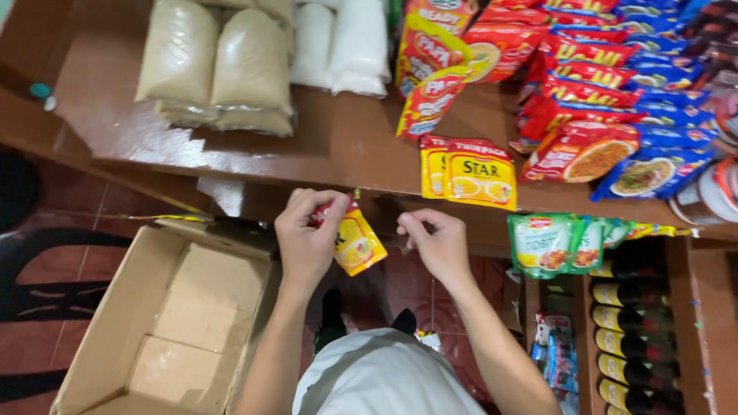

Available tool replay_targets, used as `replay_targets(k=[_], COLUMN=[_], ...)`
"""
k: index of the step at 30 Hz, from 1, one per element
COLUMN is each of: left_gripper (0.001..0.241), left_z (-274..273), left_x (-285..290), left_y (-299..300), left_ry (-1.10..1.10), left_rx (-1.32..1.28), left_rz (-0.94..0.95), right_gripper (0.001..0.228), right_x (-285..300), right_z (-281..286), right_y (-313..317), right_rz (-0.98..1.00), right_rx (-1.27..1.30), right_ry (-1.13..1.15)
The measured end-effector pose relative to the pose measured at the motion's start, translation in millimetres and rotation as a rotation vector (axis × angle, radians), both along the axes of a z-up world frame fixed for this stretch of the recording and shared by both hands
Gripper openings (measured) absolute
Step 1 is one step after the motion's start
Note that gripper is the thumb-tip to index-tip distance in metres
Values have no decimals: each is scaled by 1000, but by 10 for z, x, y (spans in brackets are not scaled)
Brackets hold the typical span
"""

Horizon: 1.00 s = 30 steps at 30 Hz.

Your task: The person is stocking and organizing grocery items, including bags of sugar and noodle packets, onto a wooden shelf.

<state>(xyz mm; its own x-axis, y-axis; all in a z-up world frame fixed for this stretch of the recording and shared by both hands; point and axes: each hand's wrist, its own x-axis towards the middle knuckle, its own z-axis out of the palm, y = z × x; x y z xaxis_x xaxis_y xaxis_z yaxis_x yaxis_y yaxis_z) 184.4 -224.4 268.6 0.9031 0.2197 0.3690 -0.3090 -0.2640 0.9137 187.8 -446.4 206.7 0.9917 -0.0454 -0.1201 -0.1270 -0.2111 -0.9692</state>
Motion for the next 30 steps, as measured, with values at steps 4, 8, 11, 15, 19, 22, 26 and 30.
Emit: replay_targets(k=[4, 8, 11, 15, 19, 22, 26, 30], left_gripper=[7, 6, 6, 7, 7, 7, 8, 9], left_z=[-33, 27, 64, 91, 107, 108, 106, 57], left_x=[-90, -162, -195, -195, -185, -142, -90, -37], left_y=[303, 386, 403, 402, 405, 405, 420, 442], left_ry=[-10, 17, 8, -19, -11, -12, 10, 4], left_rx=[76, 69, 82, 107, 98, 117, 156, 190], left_rz=[72, 83, 53, 25, 23, 36, 29, 39], right_gripper=[24, 25, 25, 29, 33, 36, 32, 31], right_x=[156, 275, 287, 282, 300, 334, 303, 110], right_z=[142, 70, 78, 75, -127, -212, -178, -324], right_y=[506, 751, 857, 921, 872, 814, 799, 798], right_rz=[-30, -15, -26, -29, -38, -17, -17, -53], right_rx=[-54, -251, -347, -352, -209, 103, 413, 531], right_ry=[171, -61, -254, -223, -139, 11, 188, 197])
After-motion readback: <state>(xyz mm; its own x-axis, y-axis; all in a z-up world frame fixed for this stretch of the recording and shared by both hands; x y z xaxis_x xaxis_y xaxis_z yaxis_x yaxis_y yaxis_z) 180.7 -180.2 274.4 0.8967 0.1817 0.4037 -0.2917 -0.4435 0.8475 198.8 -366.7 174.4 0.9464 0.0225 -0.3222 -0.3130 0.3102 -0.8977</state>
